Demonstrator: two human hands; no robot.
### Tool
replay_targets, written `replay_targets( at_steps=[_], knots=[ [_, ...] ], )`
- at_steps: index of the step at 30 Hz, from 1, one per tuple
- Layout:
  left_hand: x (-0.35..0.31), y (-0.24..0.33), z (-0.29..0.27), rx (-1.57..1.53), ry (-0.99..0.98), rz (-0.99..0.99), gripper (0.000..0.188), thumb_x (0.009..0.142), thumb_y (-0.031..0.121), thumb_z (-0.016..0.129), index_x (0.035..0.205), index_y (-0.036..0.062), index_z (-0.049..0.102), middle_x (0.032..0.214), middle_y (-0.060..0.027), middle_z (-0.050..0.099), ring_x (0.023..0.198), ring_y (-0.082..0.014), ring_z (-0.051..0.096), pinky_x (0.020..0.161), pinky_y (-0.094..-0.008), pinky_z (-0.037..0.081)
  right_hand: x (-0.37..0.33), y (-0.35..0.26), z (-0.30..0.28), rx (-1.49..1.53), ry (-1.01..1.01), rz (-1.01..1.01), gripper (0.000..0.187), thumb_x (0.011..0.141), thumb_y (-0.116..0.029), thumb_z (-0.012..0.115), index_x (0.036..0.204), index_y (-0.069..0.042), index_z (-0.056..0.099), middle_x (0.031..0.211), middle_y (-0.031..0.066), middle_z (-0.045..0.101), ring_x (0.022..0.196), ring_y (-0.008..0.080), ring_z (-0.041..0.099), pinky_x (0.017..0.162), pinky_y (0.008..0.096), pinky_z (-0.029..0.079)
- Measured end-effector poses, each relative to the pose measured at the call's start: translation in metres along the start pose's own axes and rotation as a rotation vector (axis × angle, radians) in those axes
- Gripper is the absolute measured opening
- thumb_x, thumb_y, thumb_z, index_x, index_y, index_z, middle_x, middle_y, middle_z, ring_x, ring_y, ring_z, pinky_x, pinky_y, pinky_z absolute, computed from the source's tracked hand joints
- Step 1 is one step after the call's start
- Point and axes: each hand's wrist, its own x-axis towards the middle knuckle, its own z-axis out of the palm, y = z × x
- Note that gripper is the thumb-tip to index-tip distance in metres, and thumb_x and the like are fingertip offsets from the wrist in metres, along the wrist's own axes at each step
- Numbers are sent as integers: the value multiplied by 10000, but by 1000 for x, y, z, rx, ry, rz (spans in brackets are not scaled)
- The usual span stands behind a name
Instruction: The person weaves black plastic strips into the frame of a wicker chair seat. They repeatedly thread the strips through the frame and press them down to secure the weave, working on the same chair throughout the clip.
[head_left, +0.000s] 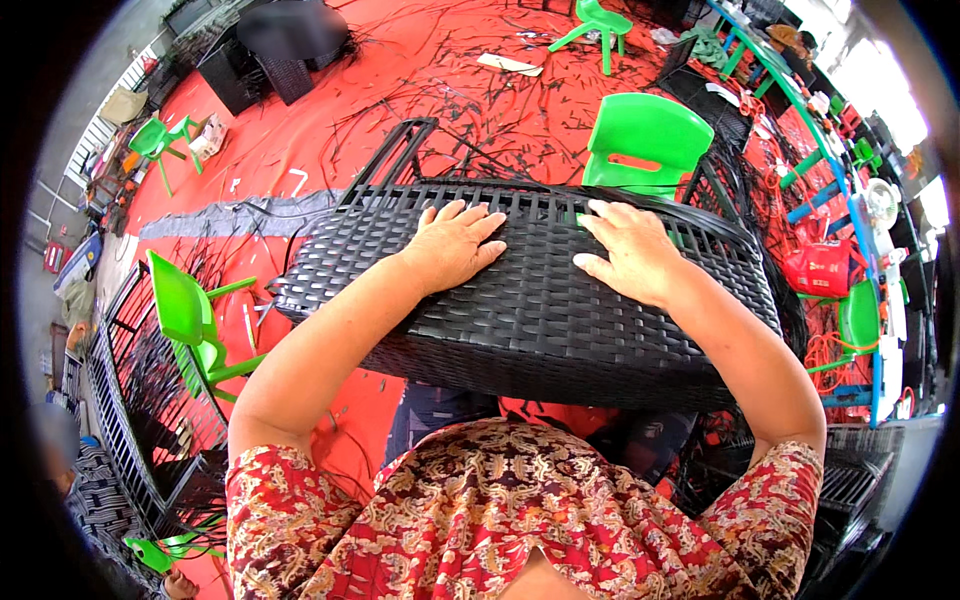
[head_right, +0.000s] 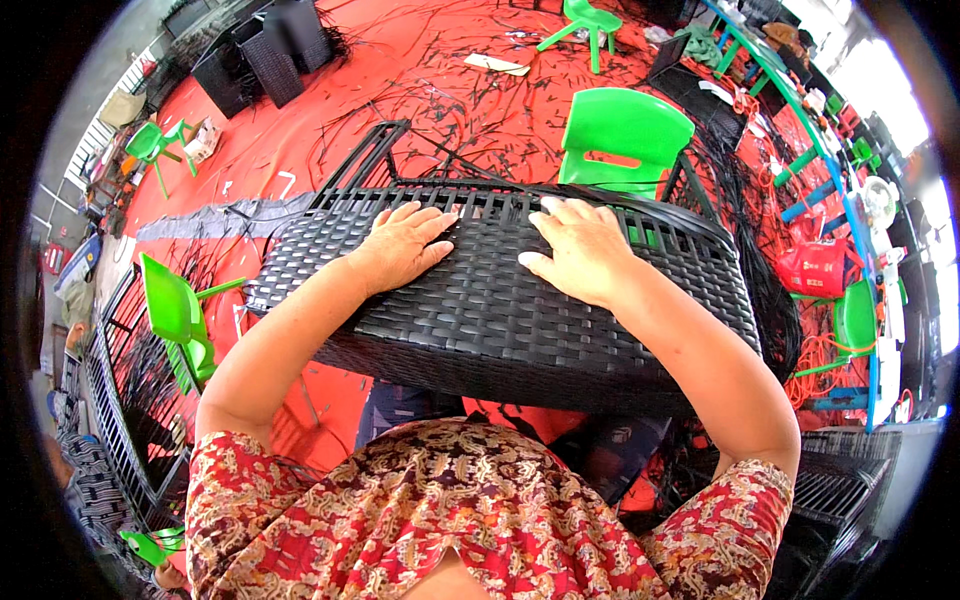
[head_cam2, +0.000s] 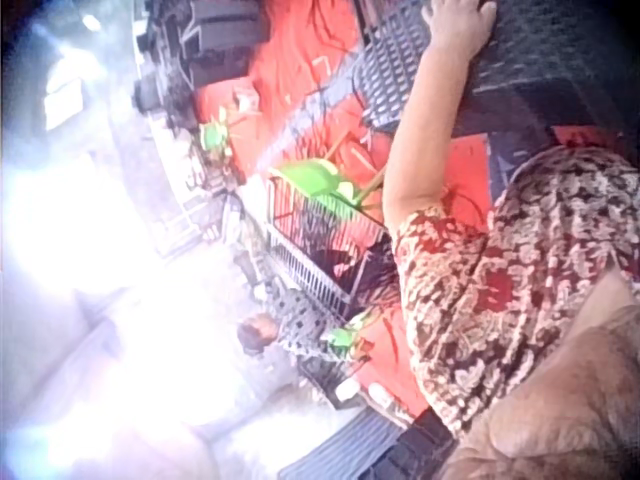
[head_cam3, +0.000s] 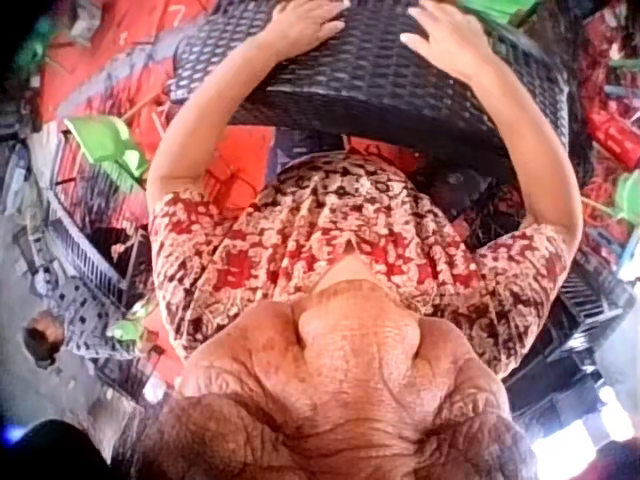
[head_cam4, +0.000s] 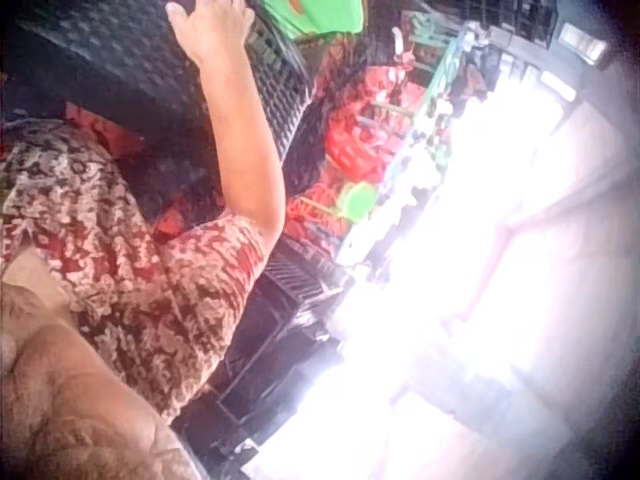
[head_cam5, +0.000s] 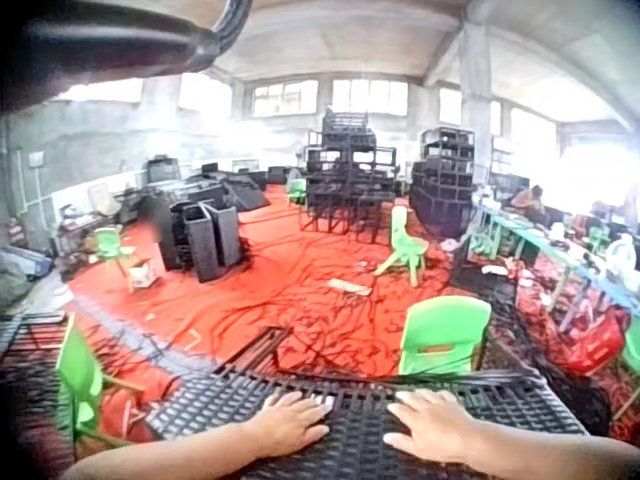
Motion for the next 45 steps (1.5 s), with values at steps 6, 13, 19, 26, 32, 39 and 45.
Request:
replay_targets(
  at_steps=[6,13,19,26,32,39,45],
  knots=[
    [1,5,-7,-99,-8,13,461,876,404,453,1256,143,476,1287,-107,468,1230,-272,390,992,-521,274,0,-23,10,121,-98,-43,633,860,-450,487,1310,-17,382,1343,229,373,1251,402,331,1034,470,255],
    [-6,-4,-10,-23,96,-63,451,880,422,442,1246,161,472,1311,-110,425,1236,-273,380,972,-577,273,13,-37,16,161,-124,-74,597,874,-454,464,1327,-74,383,1365,256,318,1272,413,286,1047,480,209],
    [-50,-147,-4,397,-97,236,346,910,300,394,1199,156,519,1355,-51,404,1222,-283,387,985,-474,340,10,-36,23,163,87,-130,551,834,-437,530,1258,-92,461,1294,224,416,1204,381,382,984,465,312],
    [-71,-146,-19,-113,104,-132,336,876,204,483,1178,73,549,1198,-143,537,1151,-291,474,987,-376,353,3,-27,21,236,43,-65,537,835,-411,530,1264,-99,452,1326,185,393,1267,354,305,993,527,268],
    [-63,-159,-23,-20,140,-156,259,867,187,503,1042,33,615,1136,-171,576,1114,-320,511,967,-384,374,-96,96,-61,301,329,279,146,768,-181,618,848,-66,662,836,122,612,819,287,594,752,367,477],
    [105,24,-43,-338,216,334,211,851,164,558,993,23,625,1023,-125,624,990,-252,589,873,-321,445,-152,174,-16,166,248,562,193,783,-172,535,882,-118,691,825,154,612,835,317,615,761,394,481],
    [205,158,2,-298,187,664,256,829,194,551,1045,67,607,1030,-109,623,984,-268,578,852,-359,458,-128,173,-9,148,160,576,221,759,-122,534,933,-89,666,899,163,626,846,308,617,766,384,478]
  ],
)
